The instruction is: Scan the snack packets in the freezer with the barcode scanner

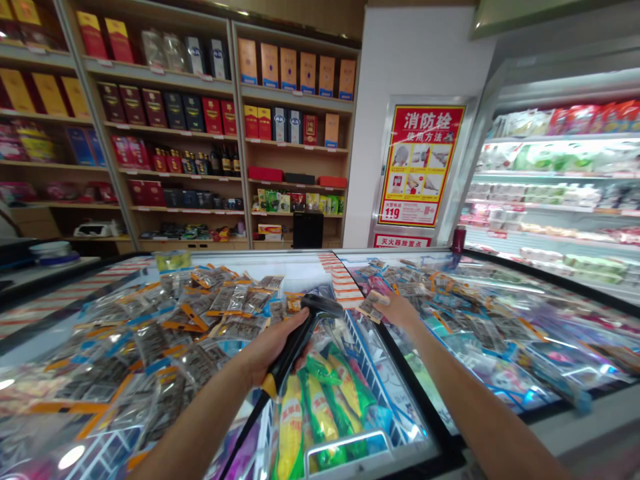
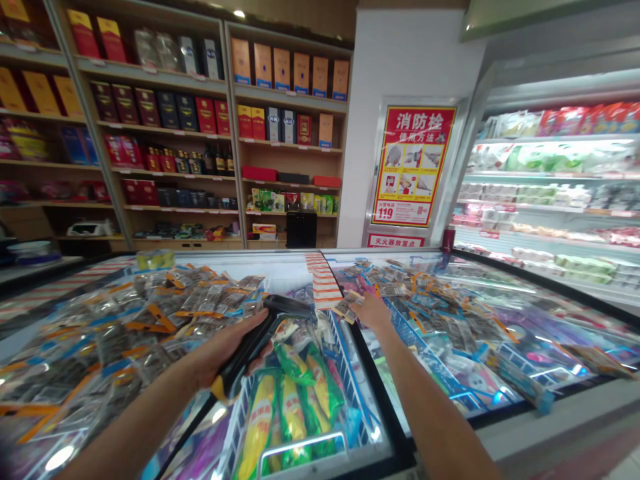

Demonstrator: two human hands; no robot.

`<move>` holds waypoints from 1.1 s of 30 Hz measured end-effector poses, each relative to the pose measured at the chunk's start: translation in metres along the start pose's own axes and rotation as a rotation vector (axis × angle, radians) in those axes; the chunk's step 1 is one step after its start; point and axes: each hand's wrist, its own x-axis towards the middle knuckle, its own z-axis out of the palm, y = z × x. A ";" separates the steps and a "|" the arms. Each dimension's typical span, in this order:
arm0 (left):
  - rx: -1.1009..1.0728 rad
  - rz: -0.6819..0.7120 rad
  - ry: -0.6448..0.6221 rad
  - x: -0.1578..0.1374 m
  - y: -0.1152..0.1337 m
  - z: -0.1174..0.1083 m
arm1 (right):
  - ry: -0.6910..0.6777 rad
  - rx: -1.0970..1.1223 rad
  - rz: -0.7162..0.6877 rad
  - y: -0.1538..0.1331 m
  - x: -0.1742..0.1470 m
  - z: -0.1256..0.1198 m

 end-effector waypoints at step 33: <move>0.000 -0.047 -0.114 -0.027 -0.007 0.025 | 0.067 1.530 0.181 0.013 0.002 -0.002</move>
